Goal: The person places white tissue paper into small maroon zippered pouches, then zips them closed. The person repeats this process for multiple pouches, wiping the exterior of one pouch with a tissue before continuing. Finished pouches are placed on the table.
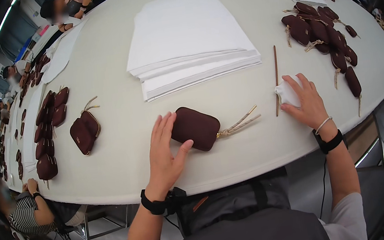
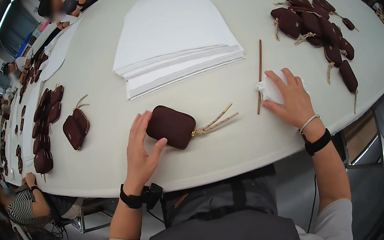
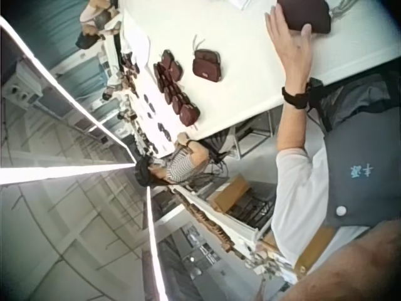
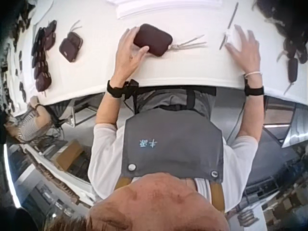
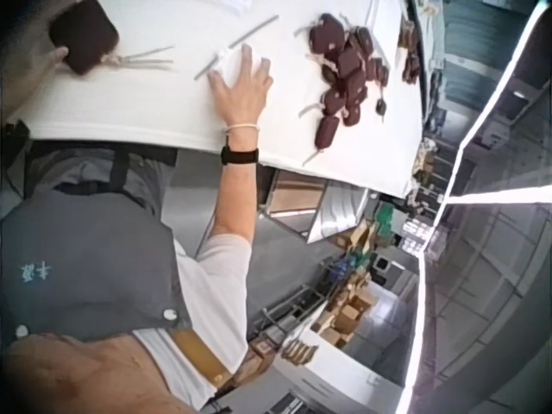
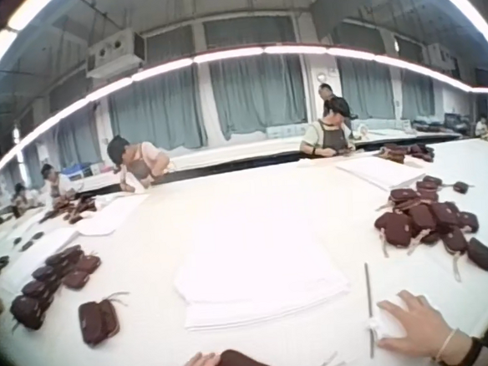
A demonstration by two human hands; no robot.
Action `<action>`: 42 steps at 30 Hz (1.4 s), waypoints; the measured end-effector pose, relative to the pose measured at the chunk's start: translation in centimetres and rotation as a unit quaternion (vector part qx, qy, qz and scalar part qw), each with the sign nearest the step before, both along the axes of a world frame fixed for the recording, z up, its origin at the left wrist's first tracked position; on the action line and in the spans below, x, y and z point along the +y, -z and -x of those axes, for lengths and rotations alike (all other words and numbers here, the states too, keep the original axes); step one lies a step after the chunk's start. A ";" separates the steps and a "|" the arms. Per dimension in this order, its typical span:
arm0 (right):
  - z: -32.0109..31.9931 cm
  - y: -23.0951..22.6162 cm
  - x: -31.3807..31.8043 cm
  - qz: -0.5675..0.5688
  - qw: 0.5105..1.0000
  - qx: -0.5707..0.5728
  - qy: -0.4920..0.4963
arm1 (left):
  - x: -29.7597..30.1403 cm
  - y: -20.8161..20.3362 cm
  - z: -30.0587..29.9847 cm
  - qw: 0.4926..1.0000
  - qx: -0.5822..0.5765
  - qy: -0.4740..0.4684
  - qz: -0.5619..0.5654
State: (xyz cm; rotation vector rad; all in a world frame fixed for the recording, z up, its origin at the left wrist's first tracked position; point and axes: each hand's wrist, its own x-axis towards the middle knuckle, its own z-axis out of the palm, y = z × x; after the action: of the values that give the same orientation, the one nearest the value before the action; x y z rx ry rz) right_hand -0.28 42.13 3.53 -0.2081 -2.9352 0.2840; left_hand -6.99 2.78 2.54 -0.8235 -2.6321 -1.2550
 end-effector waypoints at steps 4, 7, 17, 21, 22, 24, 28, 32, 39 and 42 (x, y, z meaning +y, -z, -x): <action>0.3 -0.7 0.1 -0.009 1.000 -0.004 0.000 | -0.3 0.2 -0.3 0.995 -0.080 -0.002 -0.060; 0.4 -3.6 -0.5 0.113 0.992 -0.044 -0.032 | 0.4 0.9 -1.3 0.986 -0.117 -0.010 -0.116; 2.0 -9.6 -15.9 0.090 0.938 0.102 -0.319 | 0.2 2.2 -2.2 0.972 -0.131 -0.028 -0.192; 1.8 -2.5 -16.4 -0.007 0.940 -0.018 -0.341 | 1.3 2.3 -2.2 0.976 -0.111 -0.020 -0.188; 1.9 -2.9 -16.5 0.017 0.939 -0.042 -0.340 | 1.2 2.4 -2.3 0.977 -0.105 -0.029 -0.186; 2.8 -4.8 -16.6 0.084 0.942 -0.040 -0.324 | 1.0 2.6 -2.5 0.977 -0.100 -0.039 -0.182; 2.9 -6.7 -16.4 0.137 0.934 0.082 -0.319 | 0.8 3.1 -2.4 0.979 -0.077 -0.051 -0.183; 1.0 -1.1 -15.4 0.020 0.941 0.020 -0.338 | 1.6 2.6 -2.5 0.979 -0.073 -0.036 -0.188; 3.8 -7.7 -15.5 0.178 0.918 0.110 -0.337 | 0.9 3.0 -2.5 0.980 -0.073 -0.045 -0.180; 4.5 -5.1 -17.0 0.096 0.925 0.146 -0.339 | 0.7 3.2 -2.6 0.979 -0.073 -0.056 -0.183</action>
State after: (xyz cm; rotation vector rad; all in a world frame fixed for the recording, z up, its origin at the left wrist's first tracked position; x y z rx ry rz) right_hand -4.77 25.16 8.60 0.7728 -2.5706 0.6317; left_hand -4.42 3.53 -0.66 -0.5339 -2.3929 -1.7513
